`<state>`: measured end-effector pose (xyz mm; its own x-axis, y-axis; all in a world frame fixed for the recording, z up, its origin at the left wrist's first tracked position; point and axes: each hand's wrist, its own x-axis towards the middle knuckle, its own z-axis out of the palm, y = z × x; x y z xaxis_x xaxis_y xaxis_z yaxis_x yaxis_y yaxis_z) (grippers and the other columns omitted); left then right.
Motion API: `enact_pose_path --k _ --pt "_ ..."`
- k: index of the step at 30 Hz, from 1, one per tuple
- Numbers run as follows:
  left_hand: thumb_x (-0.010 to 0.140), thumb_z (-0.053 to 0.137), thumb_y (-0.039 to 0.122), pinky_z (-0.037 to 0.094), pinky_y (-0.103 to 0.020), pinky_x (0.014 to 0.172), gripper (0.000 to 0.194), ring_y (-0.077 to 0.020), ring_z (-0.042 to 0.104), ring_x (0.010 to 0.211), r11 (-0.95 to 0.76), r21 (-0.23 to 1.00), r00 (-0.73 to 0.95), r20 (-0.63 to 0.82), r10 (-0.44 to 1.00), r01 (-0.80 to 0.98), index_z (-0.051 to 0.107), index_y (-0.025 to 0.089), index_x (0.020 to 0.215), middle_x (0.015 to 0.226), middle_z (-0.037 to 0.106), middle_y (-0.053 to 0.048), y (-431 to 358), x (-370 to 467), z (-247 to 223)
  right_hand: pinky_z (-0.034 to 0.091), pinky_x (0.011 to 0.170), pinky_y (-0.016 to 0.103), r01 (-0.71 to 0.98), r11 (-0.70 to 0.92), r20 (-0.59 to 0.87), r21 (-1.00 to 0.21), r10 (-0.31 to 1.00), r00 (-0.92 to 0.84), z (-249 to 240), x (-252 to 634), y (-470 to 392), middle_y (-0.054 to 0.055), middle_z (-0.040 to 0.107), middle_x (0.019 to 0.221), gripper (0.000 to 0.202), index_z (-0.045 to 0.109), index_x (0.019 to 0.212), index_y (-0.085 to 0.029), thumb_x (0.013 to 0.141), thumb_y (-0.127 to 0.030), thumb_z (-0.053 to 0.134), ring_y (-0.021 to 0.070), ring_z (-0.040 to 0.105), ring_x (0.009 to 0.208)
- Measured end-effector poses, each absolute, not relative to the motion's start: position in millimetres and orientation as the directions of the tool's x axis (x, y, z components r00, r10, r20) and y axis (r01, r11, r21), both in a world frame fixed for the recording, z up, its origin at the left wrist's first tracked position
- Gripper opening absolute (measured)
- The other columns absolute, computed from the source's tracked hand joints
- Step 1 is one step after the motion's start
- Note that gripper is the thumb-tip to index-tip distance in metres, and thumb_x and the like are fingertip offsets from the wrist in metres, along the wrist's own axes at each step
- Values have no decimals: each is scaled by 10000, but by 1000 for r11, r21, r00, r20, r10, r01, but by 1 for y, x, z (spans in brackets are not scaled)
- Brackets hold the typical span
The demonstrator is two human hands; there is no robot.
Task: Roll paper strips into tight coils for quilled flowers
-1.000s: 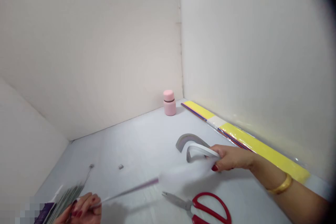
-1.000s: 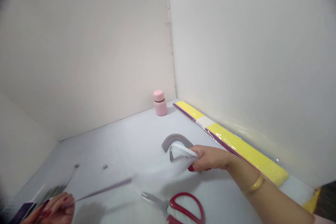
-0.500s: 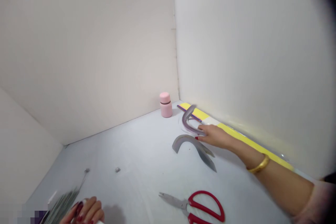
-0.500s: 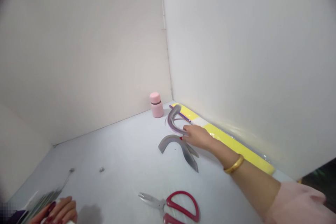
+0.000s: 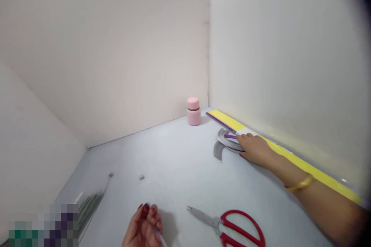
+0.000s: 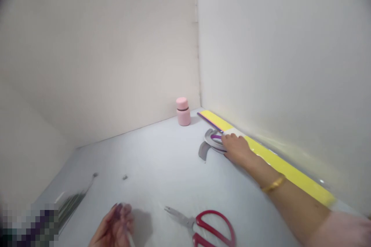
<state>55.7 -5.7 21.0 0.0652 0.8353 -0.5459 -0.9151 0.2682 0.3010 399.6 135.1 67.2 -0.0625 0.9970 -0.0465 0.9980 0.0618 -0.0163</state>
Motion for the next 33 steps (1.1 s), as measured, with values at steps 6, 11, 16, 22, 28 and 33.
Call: enact_pose_path --k 6,11,16,22,28,33 --pt "858 442 52 553 -230 710 264 -171 700 782 328 336 70 -597 799 -883 691 21 774 852 742 -162 -10 86 10 439 639 240 575 261 -150 -775 808 -569 61 302 72 56 655 909 266 628 931 -182 870 -357 437 171 586 783" --pt "711 653 88 521 -237 766 68 -160 679 801 190 522 -56 -419 906 -831 715 113 701 874 744 -101 -14 91 -6 329 448 168 129 -272 -282 -954 662 -695 24 239 36 -30 607 616 196 608 872 -146 716 -264 631 63 462 473" --pt "630 750 309 510 -300 722 192 -185 664 776 240 601 -64 -438 897 -762 671 146 693 868 729 -96 -14 92 -7 281 369 159 67 -442 -378 -895 667 -642 18 238 41 8 643 578 250 573 700 -131 703 -375 627 51 452 377" --pt "545 765 465 344 -184 442 404 -67 486 458 312 892 -84 -357 931 -328 554 152 689 563 614 17 -20 108 -15 270 381 163 -51 -523 -416 -851 729 -543 13 237 44 -16 596 498 360 540 594 -130 592 -440 723 44 451 375" --pt "475 728 579 285 -203 436 489 -64 389 405 385 917 -48 -392 919 -105 455 175 510 426 487 47 -22 113 -12 250 363 170 -73 -550 -456 -832 754 -473 12 236 42 -70 504 350 398 491 558 -155 519 -426 781 46 405 317" --pt "513 707 586 192 -204 403 472 -57 307 373 425 894 13 -428 904 -142 486 169 484 382 429 61 -21 109 -8 217 322 151 -31 -549 -459 -835 728 -509 12 236 43 -82 489 326 410 452 550 -172 532 -423 776 38 383 297"
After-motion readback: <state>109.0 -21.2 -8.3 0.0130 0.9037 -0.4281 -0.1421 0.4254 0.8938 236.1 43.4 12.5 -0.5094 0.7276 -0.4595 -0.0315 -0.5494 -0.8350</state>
